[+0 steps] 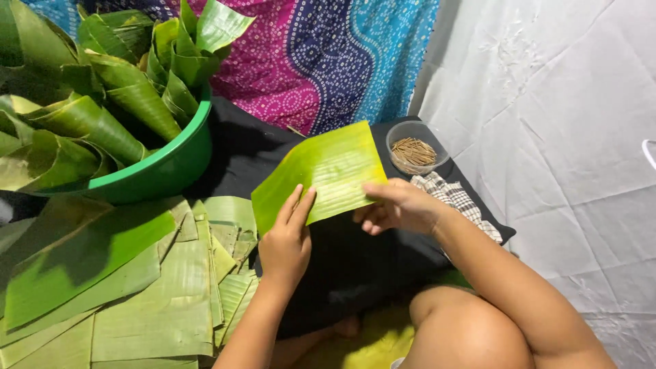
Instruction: Wiping banana leaves with a cloth and rolling them into cones, then securing them with small wooden pins.
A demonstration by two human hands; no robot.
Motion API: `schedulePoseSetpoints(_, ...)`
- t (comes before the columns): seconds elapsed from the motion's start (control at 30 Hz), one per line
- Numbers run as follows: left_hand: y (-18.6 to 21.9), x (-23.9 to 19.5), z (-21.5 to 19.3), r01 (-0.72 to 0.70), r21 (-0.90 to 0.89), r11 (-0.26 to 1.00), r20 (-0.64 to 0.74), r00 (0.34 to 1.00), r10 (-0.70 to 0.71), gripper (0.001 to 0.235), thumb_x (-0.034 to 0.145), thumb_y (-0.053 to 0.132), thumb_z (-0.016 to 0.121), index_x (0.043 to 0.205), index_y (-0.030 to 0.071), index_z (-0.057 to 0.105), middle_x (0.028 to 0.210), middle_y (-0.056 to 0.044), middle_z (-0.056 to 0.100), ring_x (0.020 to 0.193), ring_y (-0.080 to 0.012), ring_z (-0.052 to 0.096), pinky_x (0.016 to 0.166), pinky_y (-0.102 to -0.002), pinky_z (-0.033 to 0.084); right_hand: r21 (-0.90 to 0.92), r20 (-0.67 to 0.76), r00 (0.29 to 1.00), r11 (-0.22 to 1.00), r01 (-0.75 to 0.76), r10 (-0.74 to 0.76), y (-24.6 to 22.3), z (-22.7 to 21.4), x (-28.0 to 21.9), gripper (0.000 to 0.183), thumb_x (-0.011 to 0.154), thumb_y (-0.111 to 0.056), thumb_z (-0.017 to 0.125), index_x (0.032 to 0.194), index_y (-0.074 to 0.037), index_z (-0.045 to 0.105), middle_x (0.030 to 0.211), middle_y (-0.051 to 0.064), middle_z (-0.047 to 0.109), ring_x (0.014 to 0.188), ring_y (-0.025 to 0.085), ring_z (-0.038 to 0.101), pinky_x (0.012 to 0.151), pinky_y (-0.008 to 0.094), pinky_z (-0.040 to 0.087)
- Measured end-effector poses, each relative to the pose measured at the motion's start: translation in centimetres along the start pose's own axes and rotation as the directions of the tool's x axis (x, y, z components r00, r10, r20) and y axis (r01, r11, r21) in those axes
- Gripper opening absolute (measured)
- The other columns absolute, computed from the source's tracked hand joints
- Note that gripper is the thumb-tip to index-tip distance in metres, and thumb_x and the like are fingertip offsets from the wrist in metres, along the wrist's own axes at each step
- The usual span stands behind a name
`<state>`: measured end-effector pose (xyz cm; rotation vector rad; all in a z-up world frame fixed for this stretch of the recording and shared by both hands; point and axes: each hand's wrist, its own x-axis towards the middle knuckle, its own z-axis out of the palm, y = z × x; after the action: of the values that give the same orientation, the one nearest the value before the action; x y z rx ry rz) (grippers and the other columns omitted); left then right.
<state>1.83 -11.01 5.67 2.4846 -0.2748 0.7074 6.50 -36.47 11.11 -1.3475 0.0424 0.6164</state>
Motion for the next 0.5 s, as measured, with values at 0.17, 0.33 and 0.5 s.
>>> schedulePoseSetpoints(0.17,0.1,-0.8,-2.0,0.016,-0.203,0.979,0.082,0.997,0.001,0.077,0.085,0.010,0.062,0.156,0.031,0.042,0.154,0.001,0.051,0.122,-0.0335,0.062,0.094,-0.048,0.056,0.117,0.091,0.942,0.943,0.312,-0.323,-2.8,3.1,-1.8,0.021,0.094,-0.012,0.068,0.107,0.005,0.070,0.093,0.028,0.076,0.083,0.037,0.078,0.079,0.055,0.064)
schedulePoseSetpoints(0.33,-1.1,-2.5,-3.3,0.277,-0.392,0.877,0.334,0.932,-0.145,0.067,0.079,-0.007,0.053,0.141,0.017,0.061,0.135,-0.007,0.071,0.118,-0.0274,0.070,0.095,-0.033,0.054,0.139,0.190,0.888,0.907,0.397,-0.418,-4.1,2.6,-3.6,0.043,0.088,0.000,0.065,0.130,0.008,0.058,0.119,0.026,0.070,0.103,0.037,0.072,0.092,0.047,0.061)
schedulePoseSetpoints(0.5,-0.4,-2.5,-6.0,0.816,-0.573,0.074,0.770,0.567,-0.293,0.055,0.090,-0.004,0.055,0.145,0.002,0.060,0.118,-0.018,0.074,0.092,-0.0217,0.066,0.078,-0.031,0.053,-0.170,0.043,0.871,0.855,0.489,-0.489,-2.6,0.6,-2.3,0.023,0.094,-0.009,0.065,0.106,0.010,0.070,0.106,0.016,0.075,0.092,0.019,0.069,0.087,0.029,0.054)
